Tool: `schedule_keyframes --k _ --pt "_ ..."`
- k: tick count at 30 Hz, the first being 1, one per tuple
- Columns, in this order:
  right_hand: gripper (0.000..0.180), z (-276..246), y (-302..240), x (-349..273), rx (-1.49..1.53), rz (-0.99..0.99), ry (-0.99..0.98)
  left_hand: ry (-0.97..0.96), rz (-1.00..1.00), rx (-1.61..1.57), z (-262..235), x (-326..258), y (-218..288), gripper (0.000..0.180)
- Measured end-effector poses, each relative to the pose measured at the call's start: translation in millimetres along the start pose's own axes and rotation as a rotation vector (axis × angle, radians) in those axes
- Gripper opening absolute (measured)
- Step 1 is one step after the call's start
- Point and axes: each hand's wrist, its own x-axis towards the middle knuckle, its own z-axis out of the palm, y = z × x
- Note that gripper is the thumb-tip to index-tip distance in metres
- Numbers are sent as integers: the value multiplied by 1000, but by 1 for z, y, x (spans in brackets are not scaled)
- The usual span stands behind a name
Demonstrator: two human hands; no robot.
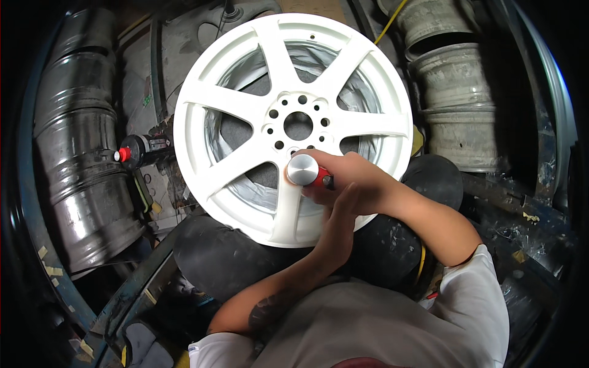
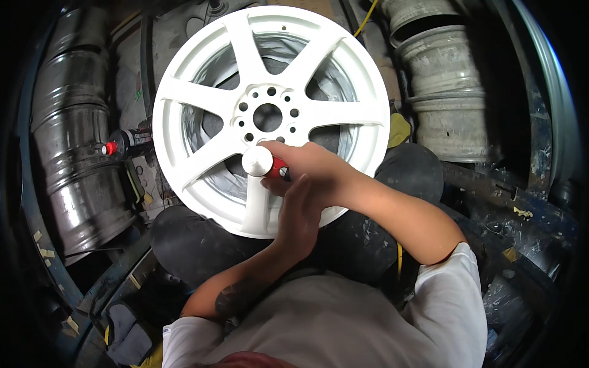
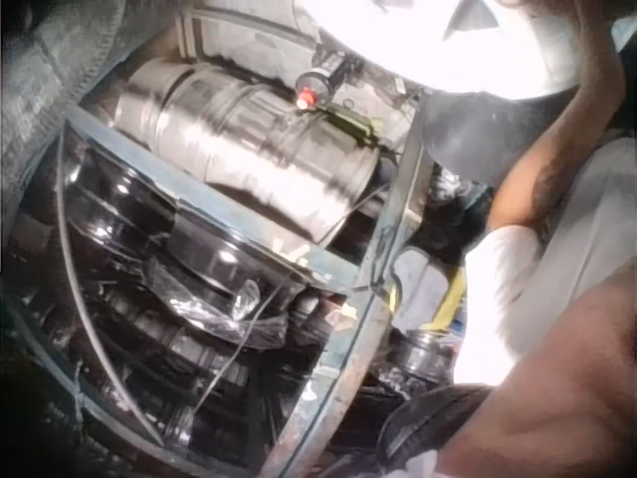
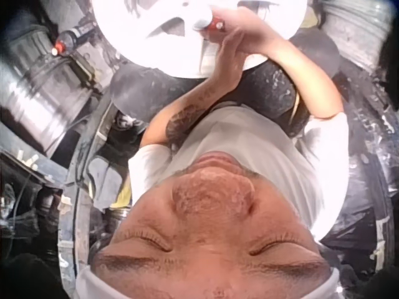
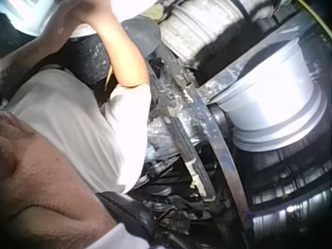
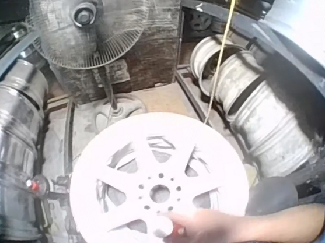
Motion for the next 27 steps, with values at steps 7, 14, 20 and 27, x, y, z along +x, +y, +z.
schedule_keyframes --k 7,14,20,27 --pt "60 2 10 -6 15 -58 46 -13 -30 73 -1 0 5 59" --pt "59 6 20 -8 30 -167 154 -10 -226 -127 7 11 21 72" --pt "57 3 8 -8 -67 -56 84 -127 -138 80 -8 6 14 76" --pt "55 -3 4 -6 36 18 -34 15 -197 -124 6 1 15 70"
